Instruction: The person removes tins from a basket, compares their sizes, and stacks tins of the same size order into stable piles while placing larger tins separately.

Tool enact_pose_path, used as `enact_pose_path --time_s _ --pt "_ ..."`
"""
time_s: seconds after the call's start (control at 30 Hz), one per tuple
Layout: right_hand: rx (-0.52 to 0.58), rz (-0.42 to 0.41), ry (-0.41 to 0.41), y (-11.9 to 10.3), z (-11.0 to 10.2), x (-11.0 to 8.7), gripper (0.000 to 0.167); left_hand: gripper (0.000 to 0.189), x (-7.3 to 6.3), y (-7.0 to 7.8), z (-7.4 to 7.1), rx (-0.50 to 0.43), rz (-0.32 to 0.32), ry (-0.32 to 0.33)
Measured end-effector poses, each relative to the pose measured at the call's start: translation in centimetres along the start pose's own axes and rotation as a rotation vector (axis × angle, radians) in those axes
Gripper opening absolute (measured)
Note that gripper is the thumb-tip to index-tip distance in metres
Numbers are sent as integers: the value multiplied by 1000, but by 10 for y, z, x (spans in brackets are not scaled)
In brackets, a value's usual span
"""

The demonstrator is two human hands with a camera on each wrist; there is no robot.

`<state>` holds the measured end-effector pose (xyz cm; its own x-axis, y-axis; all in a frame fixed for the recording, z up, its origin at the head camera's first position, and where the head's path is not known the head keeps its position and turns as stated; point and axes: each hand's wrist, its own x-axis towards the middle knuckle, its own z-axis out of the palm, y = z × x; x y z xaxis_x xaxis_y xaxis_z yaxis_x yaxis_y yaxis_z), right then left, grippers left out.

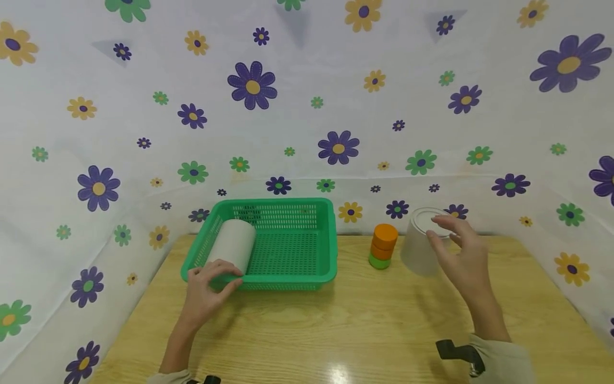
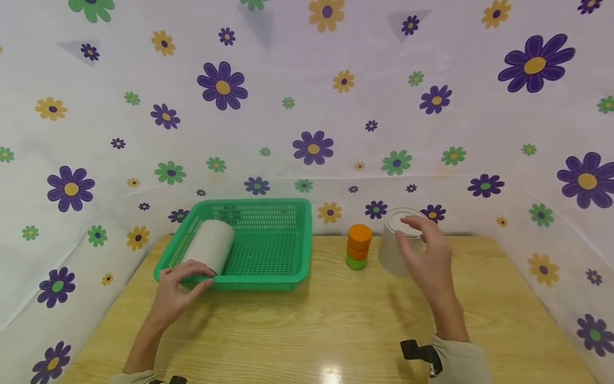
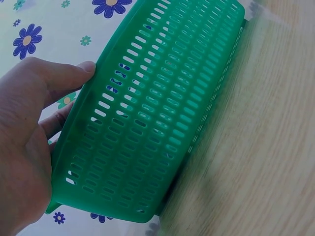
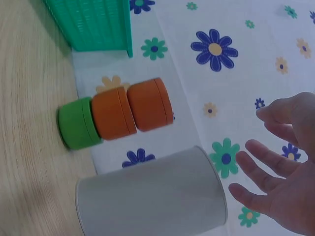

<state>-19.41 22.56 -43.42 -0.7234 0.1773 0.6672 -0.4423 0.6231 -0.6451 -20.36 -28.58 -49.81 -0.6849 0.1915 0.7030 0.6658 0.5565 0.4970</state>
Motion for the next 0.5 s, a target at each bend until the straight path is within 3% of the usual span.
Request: enact_pose_path --time_s 0.4,0.5 --pt "304 -5 -191 -25 32 -3 46 27 -1 1 -1 -6 -19 -23" --pt "330 -21 -217 -27 40 -5 44 24 0 1 1 -5 -26 -33"
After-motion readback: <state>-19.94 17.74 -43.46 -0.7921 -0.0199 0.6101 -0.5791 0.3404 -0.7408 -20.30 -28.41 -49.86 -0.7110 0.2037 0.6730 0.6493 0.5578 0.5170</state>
